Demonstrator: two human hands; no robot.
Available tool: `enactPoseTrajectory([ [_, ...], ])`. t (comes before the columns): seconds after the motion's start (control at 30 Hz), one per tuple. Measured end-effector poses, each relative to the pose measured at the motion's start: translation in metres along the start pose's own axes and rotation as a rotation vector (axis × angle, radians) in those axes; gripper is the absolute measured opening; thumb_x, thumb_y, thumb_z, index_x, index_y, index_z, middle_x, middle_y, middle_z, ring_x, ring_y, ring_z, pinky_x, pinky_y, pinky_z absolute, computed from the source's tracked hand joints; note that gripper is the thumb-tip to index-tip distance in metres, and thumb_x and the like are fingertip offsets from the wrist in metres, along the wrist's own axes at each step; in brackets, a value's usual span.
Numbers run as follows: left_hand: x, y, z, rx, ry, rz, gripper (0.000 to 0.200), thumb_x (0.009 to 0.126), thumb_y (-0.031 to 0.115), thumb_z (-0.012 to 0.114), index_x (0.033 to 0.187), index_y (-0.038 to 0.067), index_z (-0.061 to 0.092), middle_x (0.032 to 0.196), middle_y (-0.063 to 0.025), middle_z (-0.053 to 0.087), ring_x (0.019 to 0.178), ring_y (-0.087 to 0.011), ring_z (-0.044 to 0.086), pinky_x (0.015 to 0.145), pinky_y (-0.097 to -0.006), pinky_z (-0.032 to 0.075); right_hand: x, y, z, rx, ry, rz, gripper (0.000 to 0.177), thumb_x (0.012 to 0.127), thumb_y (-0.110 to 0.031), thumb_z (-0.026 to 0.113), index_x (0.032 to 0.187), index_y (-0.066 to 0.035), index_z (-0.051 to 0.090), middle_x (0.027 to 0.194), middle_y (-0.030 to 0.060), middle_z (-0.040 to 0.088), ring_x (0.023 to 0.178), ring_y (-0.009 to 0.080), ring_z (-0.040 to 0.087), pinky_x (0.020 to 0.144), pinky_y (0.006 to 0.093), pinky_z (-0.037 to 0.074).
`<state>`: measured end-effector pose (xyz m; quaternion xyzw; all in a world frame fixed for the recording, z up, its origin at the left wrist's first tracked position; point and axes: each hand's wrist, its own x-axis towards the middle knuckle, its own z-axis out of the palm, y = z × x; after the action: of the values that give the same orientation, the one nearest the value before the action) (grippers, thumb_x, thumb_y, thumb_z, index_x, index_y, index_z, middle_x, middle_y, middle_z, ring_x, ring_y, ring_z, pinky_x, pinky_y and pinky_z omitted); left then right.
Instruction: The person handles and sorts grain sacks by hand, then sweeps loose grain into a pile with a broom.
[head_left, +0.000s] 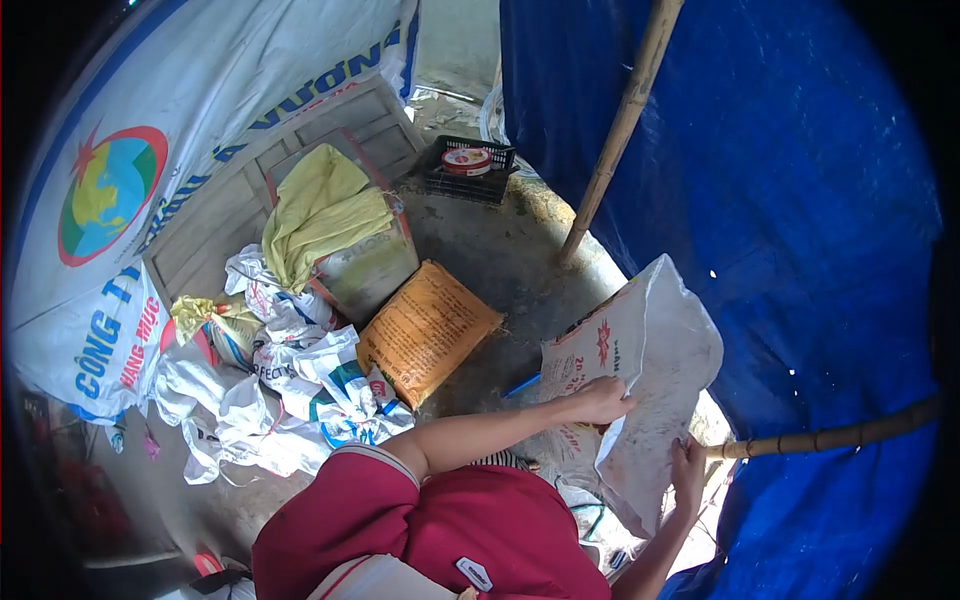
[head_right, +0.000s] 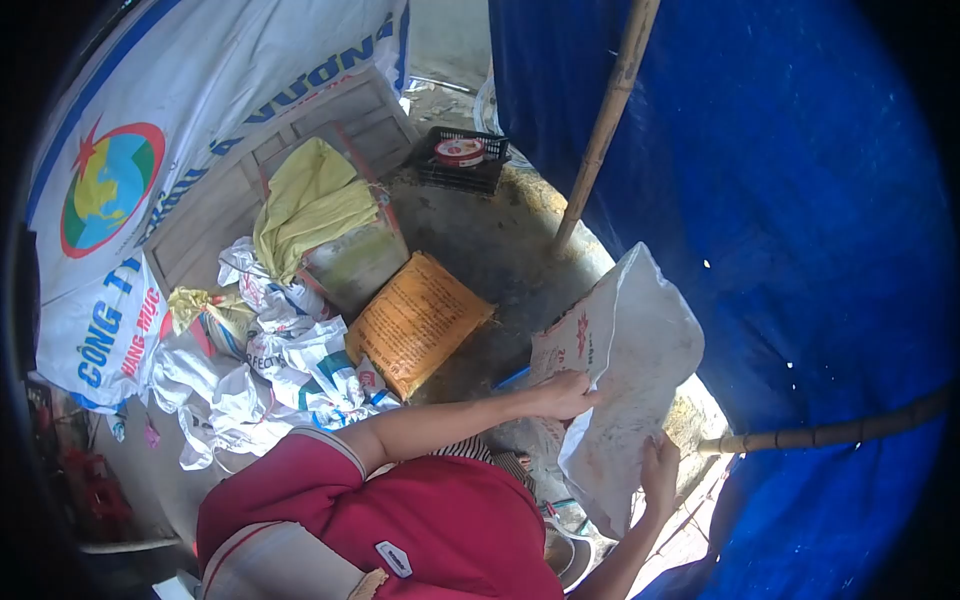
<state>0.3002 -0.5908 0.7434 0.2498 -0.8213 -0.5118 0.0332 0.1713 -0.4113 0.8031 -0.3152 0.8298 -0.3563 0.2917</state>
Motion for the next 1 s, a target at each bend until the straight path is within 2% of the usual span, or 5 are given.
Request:
enactPoseTrajectory([
  [0.03, -0.001, -0.003, -0.003, -0.006, 0.001, -0.001, 0.039, 0.076, 0.033, 0.047, 0.071, -0.003, 0.061, 0.066, -0.0226, 0.059, 0.067, -0.0346, 0.061, 0.064, -0.0403, 0.047, -0.004, -0.011, -0.001, 0.095, 0.036, 0.057, 0.019, 0.081, -0.007, 0.045, 0.09, 0.003, 0.059, 0.065, -0.0046, 0.05, 0.059, 0.0029, 0.039, 0.053, 0.0201, 0.031],
  [0.33, 0.002, -0.112, 0.072, -0.072, -0.209, -0.393, 0.044, 0.079, 0.034, 0.046, 0.057, -0.003, 0.056, 0.049, -0.014, 0.055, 0.04, -0.0206, 0.057, 0.037, -0.0325, 0.046, 0.024, 0.173, 0.106, -0.316, 0.026, 0.035, 0.024, 0.08, -0.018, 0.046, 0.092, 0.002, 0.053, 0.071, 0.0196, 0.055, 0.068, 0.0233, 0.056, 0.063, 0.0352, 0.042],
  [0.7, -0.011, 0.004, 0.014, -0.349, -0.162, -0.098, 0.04, 0.084, 0.026, 0.044, 0.067, -0.008, 0.058, 0.055, -0.0144, 0.058, 0.046, -0.0229, 0.059, 0.047, -0.0335, 0.048, -0.002, 0.032, -0.002, 0.079, 0.11, 0.046, 0.023, 0.081, -0.007, 0.042, 0.095, 0.006, 0.055, 0.074, 0.0061, 0.058, 0.068, 0.009, 0.05, 0.063, 0.0262, 0.041],
  [0.9, 0.009, -0.1, 0.073, -0.114, -0.195, -0.414, 0.042, 0.085, 0.025, 0.041, 0.065, -0.009, 0.057, 0.054, -0.0155, 0.058, 0.045, -0.0224, 0.059, 0.041, -0.0315, 0.049, 0.011, 0.145, 0.083, -0.215, -0.008, 0.048, 0.022, 0.079, -0.015, 0.046, 0.095, -0.004, 0.057, 0.082, 0.0245, 0.057, 0.079, 0.0397, 0.056, 0.069, 0.0402, 0.044],
  [1.0, 0.006, -0.066, 0.061, -0.197, -0.233, -0.438, 0.034, 0.085, 0.02, 0.041, 0.078, -0.011, 0.055, 0.059, -0.017, 0.058, 0.046, -0.023, 0.058, 0.04, -0.0303, 0.048, 0.017, 0.132, 0.069, -0.146, 0.115, 0.018, 0.022, 0.08, -0.014, 0.045, 0.095, -0.004, 0.057, 0.082, 0.0243, 0.057, 0.081, 0.0406, 0.055, 0.069, 0.0413, 0.043],
])
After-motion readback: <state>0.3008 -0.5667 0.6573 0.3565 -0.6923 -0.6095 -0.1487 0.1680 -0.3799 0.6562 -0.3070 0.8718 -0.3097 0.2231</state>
